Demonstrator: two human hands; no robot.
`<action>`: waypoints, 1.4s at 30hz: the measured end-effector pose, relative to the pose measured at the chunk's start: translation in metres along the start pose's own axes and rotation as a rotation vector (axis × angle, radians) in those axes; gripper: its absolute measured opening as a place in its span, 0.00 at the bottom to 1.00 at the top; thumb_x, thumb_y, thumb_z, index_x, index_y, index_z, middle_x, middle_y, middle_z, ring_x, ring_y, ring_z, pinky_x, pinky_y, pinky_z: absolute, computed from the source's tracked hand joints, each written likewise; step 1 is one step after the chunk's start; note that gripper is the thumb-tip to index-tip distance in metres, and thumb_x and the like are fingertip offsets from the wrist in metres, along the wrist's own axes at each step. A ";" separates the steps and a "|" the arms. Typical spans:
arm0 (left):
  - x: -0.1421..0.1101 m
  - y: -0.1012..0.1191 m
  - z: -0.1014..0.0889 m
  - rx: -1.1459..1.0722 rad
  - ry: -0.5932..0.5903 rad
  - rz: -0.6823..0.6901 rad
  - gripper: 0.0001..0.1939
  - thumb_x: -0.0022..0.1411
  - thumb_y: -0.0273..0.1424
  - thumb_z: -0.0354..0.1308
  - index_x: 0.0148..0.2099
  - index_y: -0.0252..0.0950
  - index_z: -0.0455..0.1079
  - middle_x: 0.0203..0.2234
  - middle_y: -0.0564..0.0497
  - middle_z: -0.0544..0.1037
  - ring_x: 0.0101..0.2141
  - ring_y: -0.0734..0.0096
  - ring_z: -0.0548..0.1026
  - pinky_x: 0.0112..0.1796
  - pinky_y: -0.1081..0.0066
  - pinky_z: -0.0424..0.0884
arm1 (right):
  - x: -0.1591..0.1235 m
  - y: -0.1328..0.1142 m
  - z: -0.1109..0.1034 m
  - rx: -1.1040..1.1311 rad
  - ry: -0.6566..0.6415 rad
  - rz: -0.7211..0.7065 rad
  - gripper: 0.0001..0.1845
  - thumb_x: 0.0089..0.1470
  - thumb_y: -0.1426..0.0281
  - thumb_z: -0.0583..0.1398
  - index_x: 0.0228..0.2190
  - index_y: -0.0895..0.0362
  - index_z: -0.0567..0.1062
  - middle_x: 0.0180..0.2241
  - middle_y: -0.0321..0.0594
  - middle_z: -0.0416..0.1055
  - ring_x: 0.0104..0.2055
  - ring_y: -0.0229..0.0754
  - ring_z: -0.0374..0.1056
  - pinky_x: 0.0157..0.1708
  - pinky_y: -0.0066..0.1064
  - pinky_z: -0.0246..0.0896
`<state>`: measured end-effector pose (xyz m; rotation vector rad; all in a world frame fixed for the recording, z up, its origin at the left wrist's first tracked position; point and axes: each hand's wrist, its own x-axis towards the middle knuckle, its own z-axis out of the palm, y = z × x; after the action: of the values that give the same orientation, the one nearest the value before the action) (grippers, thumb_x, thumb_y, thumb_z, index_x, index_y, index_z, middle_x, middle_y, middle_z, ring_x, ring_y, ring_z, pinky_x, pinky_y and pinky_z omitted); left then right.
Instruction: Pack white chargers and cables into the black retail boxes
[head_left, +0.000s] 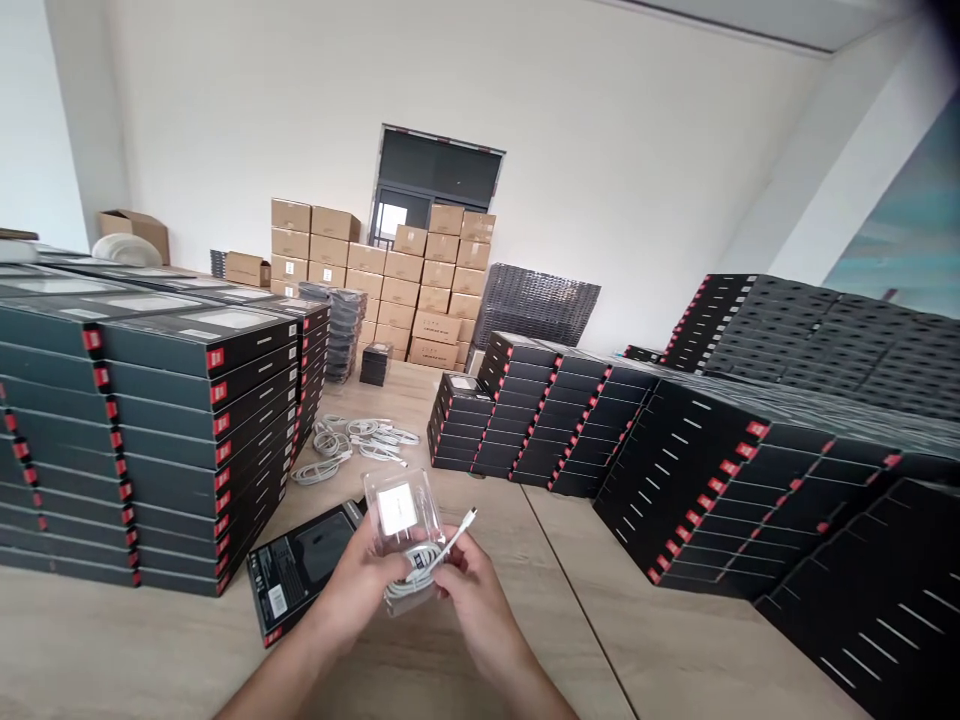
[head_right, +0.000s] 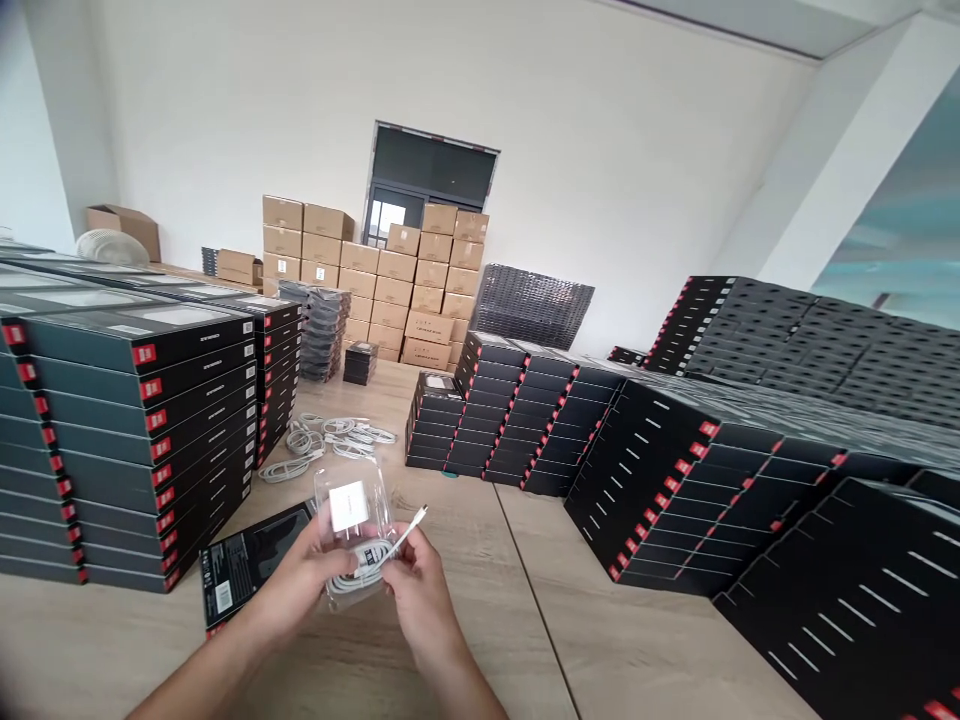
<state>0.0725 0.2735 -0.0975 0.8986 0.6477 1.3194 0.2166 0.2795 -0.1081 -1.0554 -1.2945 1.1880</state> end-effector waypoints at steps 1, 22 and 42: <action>0.001 -0.001 -0.002 -0.007 -0.014 0.010 0.25 0.44 0.21 0.60 0.47 0.35 0.70 0.38 0.46 0.81 0.39 0.56 0.77 0.39 0.64 0.70 | 0.000 0.000 -0.001 -0.005 -0.015 -0.003 0.15 0.43 0.72 0.61 0.37 0.56 0.77 0.27 0.35 0.73 0.27 0.39 0.64 0.25 0.27 0.58; -0.002 -0.014 0.007 -0.124 -0.017 0.006 0.18 0.48 0.28 0.62 0.45 0.38 0.74 0.41 0.48 0.80 0.45 0.57 0.75 0.51 0.60 0.64 | -0.002 -0.008 0.002 -0.179 0.263 -0.296 0.11 0.52 0.62 0.63 0.33 0.56 0.75 0.31 0.41 0.77 0.31 0.44 0.71 0.34 0.32 0.66; -0.004 -0.012 0.005 -0.241 -0.090 -0.054 0.19 0.44 0.22 0.61 0.42 0.34 0.76 0.36 0.47 0.82 0.38 0.60 0.78 0.45 0.65 0.70 | 0.006 -0.009 -0.014 -0.931 0.073 -0.615 0.15 0.61 0.68 0.52 0.40 0.54 0.79 0.28 0.42 0.76 0.31 0.45 0.71 0.31 0.34 0.64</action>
<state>0.0824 0.2681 -0.1052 0.7343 0.4297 1.2701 0.2303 0.2851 -0.0988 -1.1646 -1.9813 0.0376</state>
